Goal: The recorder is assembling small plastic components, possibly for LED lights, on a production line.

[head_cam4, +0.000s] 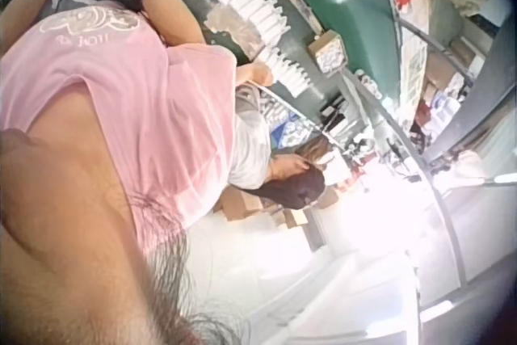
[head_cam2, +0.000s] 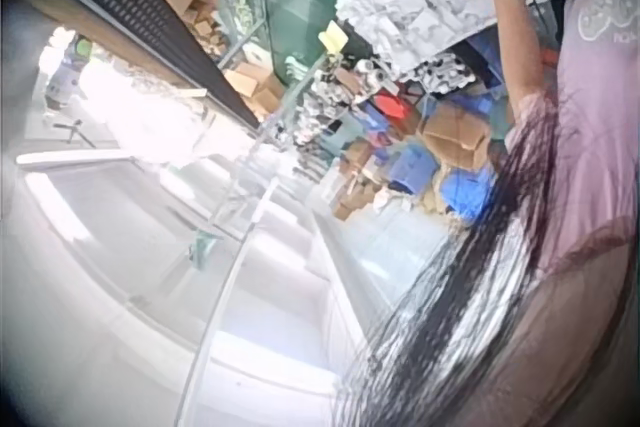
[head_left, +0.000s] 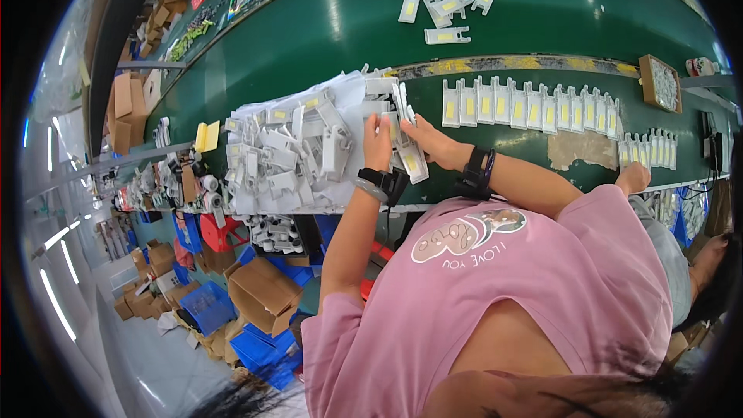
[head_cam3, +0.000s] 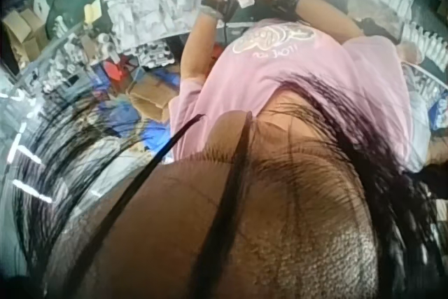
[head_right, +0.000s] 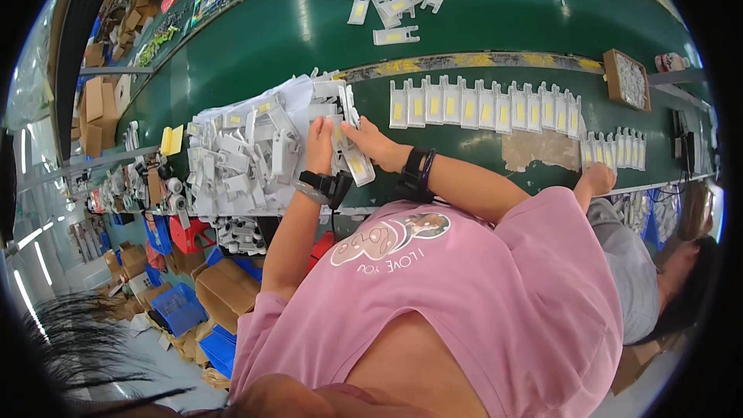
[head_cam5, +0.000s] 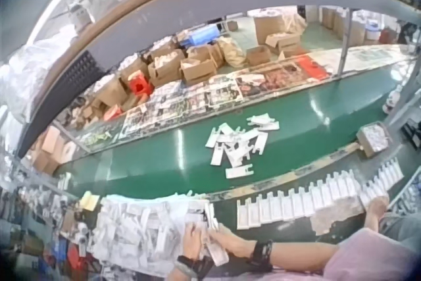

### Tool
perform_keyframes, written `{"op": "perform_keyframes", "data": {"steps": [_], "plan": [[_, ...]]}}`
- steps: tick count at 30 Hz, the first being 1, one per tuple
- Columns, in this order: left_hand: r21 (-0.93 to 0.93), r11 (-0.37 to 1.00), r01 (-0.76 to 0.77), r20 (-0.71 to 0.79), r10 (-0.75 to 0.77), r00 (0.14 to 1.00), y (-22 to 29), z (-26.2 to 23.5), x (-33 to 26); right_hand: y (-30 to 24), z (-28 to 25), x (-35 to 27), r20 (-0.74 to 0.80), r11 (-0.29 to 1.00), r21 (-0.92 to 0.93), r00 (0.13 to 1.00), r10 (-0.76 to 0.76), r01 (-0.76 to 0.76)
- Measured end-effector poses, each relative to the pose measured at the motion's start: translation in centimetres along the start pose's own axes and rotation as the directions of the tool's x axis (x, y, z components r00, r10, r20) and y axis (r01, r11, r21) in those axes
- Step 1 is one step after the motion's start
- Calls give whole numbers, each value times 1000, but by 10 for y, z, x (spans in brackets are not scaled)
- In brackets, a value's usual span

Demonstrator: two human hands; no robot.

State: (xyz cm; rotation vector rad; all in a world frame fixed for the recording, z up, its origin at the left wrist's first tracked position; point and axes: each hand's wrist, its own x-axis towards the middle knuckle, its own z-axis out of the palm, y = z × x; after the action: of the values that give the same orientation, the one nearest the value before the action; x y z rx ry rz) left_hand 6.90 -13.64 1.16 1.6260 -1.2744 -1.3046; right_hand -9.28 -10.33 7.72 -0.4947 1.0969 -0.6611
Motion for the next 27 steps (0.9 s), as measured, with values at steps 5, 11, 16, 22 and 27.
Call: {"op": "perform_keyframes", "data": {"steps": [5,11,16,22,27], "plan": [[-178,983,45,43,-37,998,48,6,-23,21,-12,8,-12,955,-219,978,-208,200],[-119,992,48,105,-35,994,64,-17,-23,38,-16,16,272,478,-761,884,-379,439],[-23,990,142,253,-132,958,145,-24,7,22,-19,-3,230,223,-932,943,-242,285],[190,967,171,359,-230,904,219,-2,110,-103,-93,-16,274,249,-893,892,-359,374],[523,835,-169,524,-159,837,172,6,270,-192,-242,48,-96,260,-943,582,-808,205]]}}
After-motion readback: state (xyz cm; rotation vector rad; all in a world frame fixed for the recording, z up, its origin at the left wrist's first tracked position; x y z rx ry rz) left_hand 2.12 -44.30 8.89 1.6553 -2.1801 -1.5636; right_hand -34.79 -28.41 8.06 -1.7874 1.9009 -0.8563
